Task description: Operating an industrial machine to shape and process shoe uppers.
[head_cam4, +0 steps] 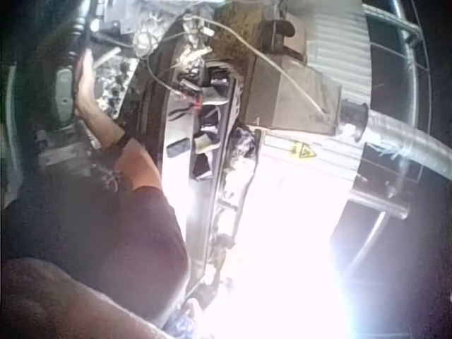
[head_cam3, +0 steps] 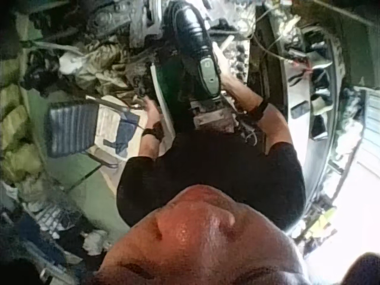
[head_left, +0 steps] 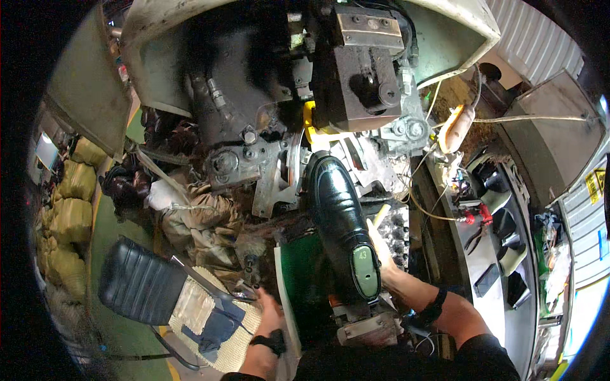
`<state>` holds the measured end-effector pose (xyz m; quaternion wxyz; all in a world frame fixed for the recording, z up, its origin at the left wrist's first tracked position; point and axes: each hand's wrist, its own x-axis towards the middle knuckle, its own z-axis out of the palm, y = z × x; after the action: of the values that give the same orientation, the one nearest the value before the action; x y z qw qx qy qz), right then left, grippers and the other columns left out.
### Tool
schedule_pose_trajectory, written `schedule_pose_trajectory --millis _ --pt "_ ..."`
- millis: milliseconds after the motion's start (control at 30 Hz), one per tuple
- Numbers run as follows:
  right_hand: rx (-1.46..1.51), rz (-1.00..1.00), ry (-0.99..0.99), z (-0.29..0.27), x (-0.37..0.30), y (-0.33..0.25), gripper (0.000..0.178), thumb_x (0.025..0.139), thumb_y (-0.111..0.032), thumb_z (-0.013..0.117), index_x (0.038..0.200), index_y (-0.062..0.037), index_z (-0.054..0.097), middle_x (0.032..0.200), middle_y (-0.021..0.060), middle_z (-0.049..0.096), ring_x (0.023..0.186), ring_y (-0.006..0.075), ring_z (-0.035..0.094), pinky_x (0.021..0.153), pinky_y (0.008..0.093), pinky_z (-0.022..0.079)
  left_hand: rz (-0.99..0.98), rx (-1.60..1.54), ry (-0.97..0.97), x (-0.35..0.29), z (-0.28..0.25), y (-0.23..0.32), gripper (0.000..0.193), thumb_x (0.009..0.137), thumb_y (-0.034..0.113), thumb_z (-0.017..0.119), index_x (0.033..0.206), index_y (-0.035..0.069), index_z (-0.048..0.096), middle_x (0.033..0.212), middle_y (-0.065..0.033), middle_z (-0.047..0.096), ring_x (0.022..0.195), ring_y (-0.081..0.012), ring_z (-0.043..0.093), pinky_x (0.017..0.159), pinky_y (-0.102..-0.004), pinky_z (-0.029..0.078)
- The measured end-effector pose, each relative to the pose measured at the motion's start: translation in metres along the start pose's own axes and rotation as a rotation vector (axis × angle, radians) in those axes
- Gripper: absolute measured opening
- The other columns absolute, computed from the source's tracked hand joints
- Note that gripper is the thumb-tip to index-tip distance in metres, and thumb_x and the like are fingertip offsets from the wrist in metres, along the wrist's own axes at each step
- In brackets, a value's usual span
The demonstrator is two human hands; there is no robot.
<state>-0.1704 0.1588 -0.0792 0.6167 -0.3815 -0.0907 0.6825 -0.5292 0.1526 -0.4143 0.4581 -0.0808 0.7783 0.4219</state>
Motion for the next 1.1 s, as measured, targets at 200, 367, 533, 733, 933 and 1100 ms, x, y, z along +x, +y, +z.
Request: schedule_pose_trajectory --millis 200,367,533,733,933,1100 --pt "-0.050 -0.059 0.091 -0.004 0.000 -0.006 0.032 0.104 -0.037 0.045 0.110 -0.0116 0.064 0.086 -0.0032 0.064 0.073 0.0082 0.057 0.066 0.0245 0.049 -0.200 0.091 -0.196 -0.062 0.016 0.018 0.063 0.098 0.046 0.052 0.139 -0.002 0.041 0.132 -0.0167 0.051 0.110 -0.0306 0.054 0.096 -0.0402 0.044" --pt "0.060 0.014 0.017 -0.024 0.009 -0.004 0.037 0.104 -0.039 0.043 0.119 -0.0107 0.062 0.097 -0.0009 0.065 0.081 0.0112 0.058 0.074 0.0272 0.050 1.039 -0.099 -0.233 -0.198 0.054 0.091 0.036 0.100 0.022 0.053 0.129 0.000 0.050 0.121 -0.0138 0.058 0.106 -0.0241 0.056 0.096 -0.0348 0.044" --pt "-0.241 0.021 -0.122 -0.023 0.007 -0.011 0.055 0.103 -0.054 0.032 0.133 -0.0137 0.054 0.113 0.0041 0.065 0.095 0.0163 0.060 0.085 0.0328 0.051 0.210 0.028 -0.946 -0.405 0.091 0.123 0.060 0.096 0.055 0.048 0.134 0.008 0.053 0.125 -0.0096 0.061 0.107 -0.0226 0.060 0.098 -0.0346 0.045" --pt "-0.051 -0.043 -0.042 -0.010 0.007 -0.005 0.045 0.106 -0.043 0.034 0.125 -0.0099 0.057 0.109 0.0049 0.064 0.095 0.0154 0.060 0.090 0.0314 0.049 0.098 -0.328 -1.242 -0.423 0.114 0.089 0.055 0.098 0.052 0.042 0.122 0.004 0.055 0.110 -0.0100 0.065 0.096 -0.0217 0.065 0.088 -0.0365 0.052" --pt "0.091 -0.091 -0.090 -0.005 0.010 0.005 0.032 0.105 -0.036 0.043 0.110 -0.0090 0.060 0.093 0.0020 0.064 0.078 0.0101 0.059 0.073 0.0268 0.053 0.190 -0.347 -1.266 -0.389 0.116 0.077 0.057 0.097 0.052 0.043 0.129 0.005 0.053 0.116 -0.0089 0.064 0.099 -0.0220 0.063 0.092 -0.0352 0.050" --pt "0.071 -0.086 -0.043 -0.021 0.014 0.010 0.042 0.102 -0.038 0.047 0.123 -0.0041 0.058 0.107 0.0061 0.064 0.096 0.0161 0.059 0.088 0.0296 0.048 0.246 -0.274 -1.296 -0.379 0.121 0.077 0.053 0.097 0.049 0.047 0.127 0.006 0.054 0.118 -0.0087 0.063 0.104 -0.0194 0.061 0.096 -0.0341 0.048"
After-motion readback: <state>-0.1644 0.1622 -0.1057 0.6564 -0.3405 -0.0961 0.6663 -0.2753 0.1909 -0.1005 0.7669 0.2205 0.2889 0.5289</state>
